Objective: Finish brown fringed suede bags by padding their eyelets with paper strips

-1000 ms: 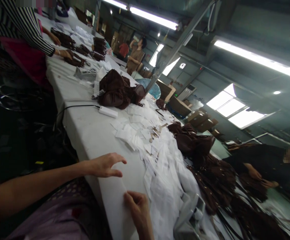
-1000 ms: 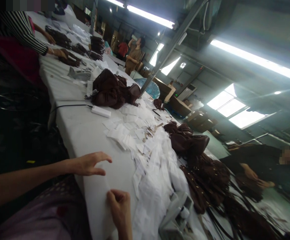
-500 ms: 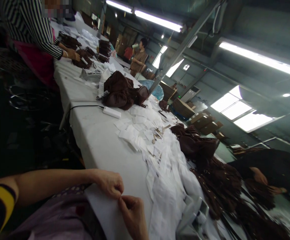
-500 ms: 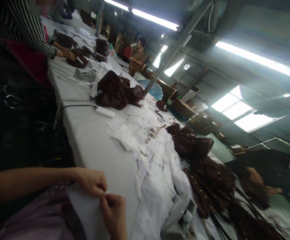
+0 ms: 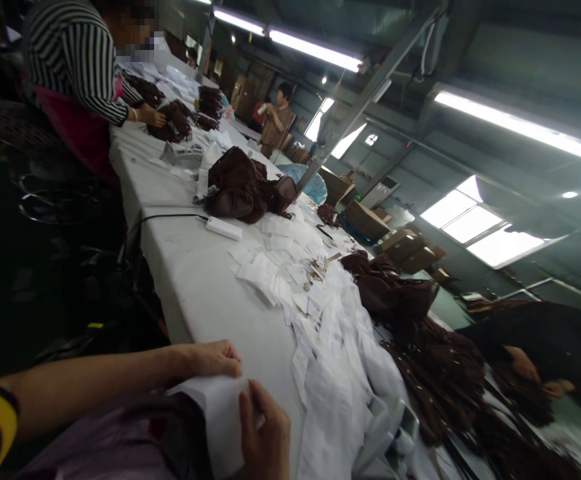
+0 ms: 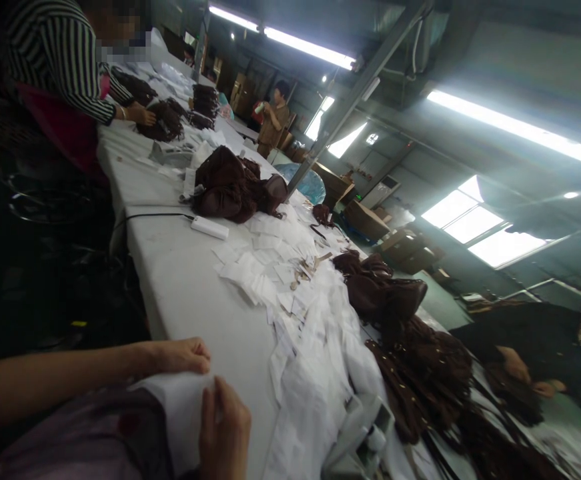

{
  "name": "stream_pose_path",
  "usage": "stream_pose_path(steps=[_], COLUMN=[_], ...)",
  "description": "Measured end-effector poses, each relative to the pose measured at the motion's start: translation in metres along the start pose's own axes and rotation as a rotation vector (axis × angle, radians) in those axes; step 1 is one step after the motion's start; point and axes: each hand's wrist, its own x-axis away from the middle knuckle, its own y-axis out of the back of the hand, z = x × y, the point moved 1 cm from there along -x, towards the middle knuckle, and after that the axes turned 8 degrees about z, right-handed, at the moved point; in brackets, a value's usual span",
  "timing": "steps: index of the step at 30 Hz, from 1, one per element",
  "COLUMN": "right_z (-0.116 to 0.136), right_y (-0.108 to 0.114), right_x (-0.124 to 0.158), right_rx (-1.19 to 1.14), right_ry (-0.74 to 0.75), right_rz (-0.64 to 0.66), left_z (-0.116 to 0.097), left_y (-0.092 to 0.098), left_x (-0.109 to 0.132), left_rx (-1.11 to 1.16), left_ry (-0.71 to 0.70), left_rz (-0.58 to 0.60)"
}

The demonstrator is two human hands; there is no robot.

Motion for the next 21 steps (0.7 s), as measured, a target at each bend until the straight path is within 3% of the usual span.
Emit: stream_pose_path(steps=[4,7,9,13,17,19,21], right_z=[-0.018,-0.02,-0.016,-0.012,-0.029,-0.037,-0.039], right_y=[0.014,0.019,0.019,0.029,0.05,0.049,0.035], right_x=[0.0,-0.001,-0.002,0.001,0.001,-0.008,-0.022], right_rx=[-0.26,-0.252,-0.209,-0.251,-0.528,-0.728,-0.875], right_ry=[-0.212,-0.205,-0.152,-0.137,-0.491,-0.617,-0.624], right_rz=[0.27,0.268,0.217,-0.086,-0.391,-0.448,-0.435], left_z=[-0.016,-0.019,-0.017,-0.012,-0.006,-0.002,-0.001], left_y=[0.023,0.035,0.042,0.059,0.076,0.075,0.065], left_x=[0.015,0.024,0.028,0.03,0.024,0.017,0.006], left_rx=[-0.012,0.011,0.041,0.114,0.139,0.133,0.136], left_ry=[0.037,0.128,0.146,0.061,-0.085,-0.149,-0.227], left_rz=[0.125,0.24,0.247,0.119,-0.133,-0.243,-0.337])
